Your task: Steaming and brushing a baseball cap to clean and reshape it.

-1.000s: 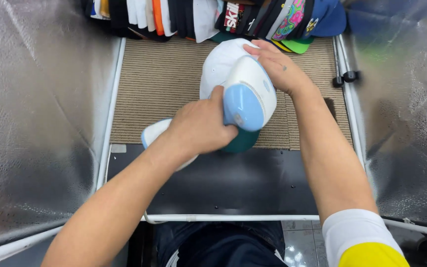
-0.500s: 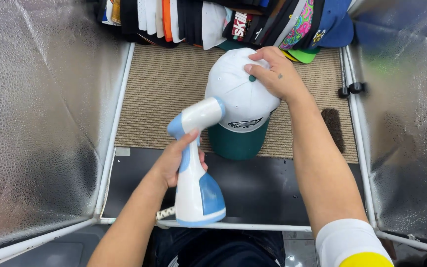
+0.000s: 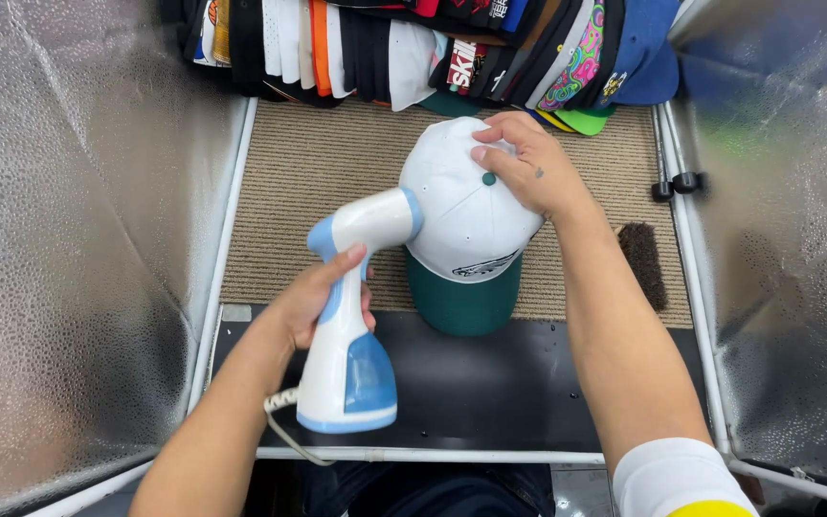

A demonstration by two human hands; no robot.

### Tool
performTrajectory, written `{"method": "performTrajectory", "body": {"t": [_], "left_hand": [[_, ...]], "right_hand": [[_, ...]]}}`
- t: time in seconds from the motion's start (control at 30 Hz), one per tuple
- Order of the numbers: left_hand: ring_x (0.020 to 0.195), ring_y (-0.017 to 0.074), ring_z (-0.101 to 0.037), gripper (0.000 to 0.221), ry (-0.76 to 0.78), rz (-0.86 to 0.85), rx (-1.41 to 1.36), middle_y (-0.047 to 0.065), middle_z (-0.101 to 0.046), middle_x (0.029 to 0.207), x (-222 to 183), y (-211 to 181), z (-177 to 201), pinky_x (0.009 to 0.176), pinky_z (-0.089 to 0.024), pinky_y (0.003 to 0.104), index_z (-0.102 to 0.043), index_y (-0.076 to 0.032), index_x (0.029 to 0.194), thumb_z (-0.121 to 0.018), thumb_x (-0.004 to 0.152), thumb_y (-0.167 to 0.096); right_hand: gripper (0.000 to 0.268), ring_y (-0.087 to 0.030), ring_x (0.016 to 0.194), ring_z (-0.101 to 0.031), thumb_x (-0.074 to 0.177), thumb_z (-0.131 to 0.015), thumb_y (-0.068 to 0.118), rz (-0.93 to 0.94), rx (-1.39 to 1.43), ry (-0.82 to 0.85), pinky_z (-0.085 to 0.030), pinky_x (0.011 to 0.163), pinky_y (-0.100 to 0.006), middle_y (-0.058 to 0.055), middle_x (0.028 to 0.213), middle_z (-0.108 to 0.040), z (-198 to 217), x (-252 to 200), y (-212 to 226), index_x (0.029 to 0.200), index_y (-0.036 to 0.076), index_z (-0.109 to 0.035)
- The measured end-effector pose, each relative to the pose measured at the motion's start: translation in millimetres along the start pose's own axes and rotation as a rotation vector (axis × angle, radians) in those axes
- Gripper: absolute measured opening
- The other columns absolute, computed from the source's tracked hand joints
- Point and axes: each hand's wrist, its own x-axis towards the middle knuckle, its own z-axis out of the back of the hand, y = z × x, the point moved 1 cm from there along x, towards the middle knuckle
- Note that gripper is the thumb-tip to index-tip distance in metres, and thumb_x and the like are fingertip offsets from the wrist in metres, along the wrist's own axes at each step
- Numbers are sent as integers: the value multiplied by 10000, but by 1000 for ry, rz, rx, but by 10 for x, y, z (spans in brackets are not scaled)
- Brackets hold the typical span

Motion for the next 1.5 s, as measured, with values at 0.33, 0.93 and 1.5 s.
{"method": "performTrajectory", "body": {"t": [0.33,0.93,1.5], "left_hand": [[566,321,-739,539,-113,-116,205,147,-660,642,160,-552,-135,520,-652,463,-584,-37,1005,-763,872,-528],[1212,532,-626,1012,-262,-91,1762,379,-645,1270,-543,-1655,-1522,1001,-488,641,-352,99,1507,-785,682,-296],[1085,361,-686,660,-279,77,1948,144,-694,1235,-486,-1779,-1761,817,-559,475,-607,-100,1331,-701,684,-187]], "right_hand": [[258,-333,1265,-602,907,-731,375,32,-19,-75,-472,1079,-491,-42,1305,-652,-63,92,-185,1124,234,-738],[949,-415,1513,-337,909,-733,598,-16,-30,-396,-290,1254,-508,-226,1659,-274,-477,-1110,98,1591,60,-350],[882,-367,1561,-202,977,-431,620,-59,-57,-214,-330,1181,-546,-173,1683,-165,-343,-1105,266,1594,11,-268]]}}
